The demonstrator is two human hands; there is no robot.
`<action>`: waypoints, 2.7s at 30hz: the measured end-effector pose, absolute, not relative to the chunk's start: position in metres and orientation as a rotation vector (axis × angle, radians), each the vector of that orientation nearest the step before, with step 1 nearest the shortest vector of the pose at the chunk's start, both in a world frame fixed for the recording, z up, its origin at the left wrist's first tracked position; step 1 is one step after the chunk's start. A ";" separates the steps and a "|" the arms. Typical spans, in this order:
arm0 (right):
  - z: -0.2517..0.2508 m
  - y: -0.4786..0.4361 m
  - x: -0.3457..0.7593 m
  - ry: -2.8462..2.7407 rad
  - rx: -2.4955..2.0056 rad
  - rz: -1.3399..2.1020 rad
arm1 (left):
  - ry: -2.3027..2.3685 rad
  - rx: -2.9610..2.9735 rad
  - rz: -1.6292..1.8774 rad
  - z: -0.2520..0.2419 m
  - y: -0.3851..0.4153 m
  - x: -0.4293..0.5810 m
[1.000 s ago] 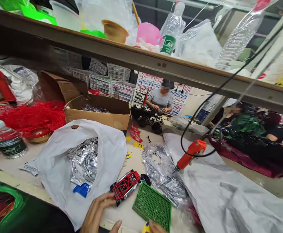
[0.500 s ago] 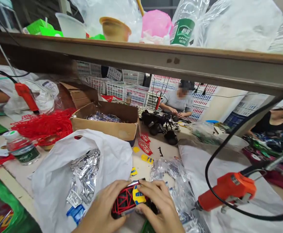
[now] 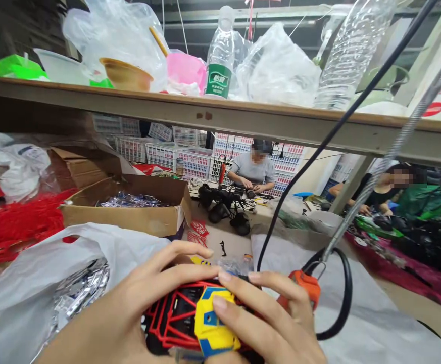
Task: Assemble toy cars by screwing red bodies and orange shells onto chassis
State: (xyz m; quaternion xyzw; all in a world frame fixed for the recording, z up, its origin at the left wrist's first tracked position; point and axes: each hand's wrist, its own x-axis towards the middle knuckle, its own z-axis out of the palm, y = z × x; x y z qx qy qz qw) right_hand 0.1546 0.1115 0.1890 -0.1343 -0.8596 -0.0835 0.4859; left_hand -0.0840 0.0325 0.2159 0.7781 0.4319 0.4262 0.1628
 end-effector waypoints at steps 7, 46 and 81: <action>0.187 0.115 0.148 -2.176 -0.396 -0.026 | 1.222 2.119 1.199 0.202 0.042 -0.079; 0.181 0.094 0.118 -2.301 -0.392 0.378 | 1.017 1.733 1.097 0.198 0.045 -0.119; 0.173 0.113 0.114 -2.203 -0.498 0.387 | 1.099 1.721 1.044 0.192 0.057 -0.113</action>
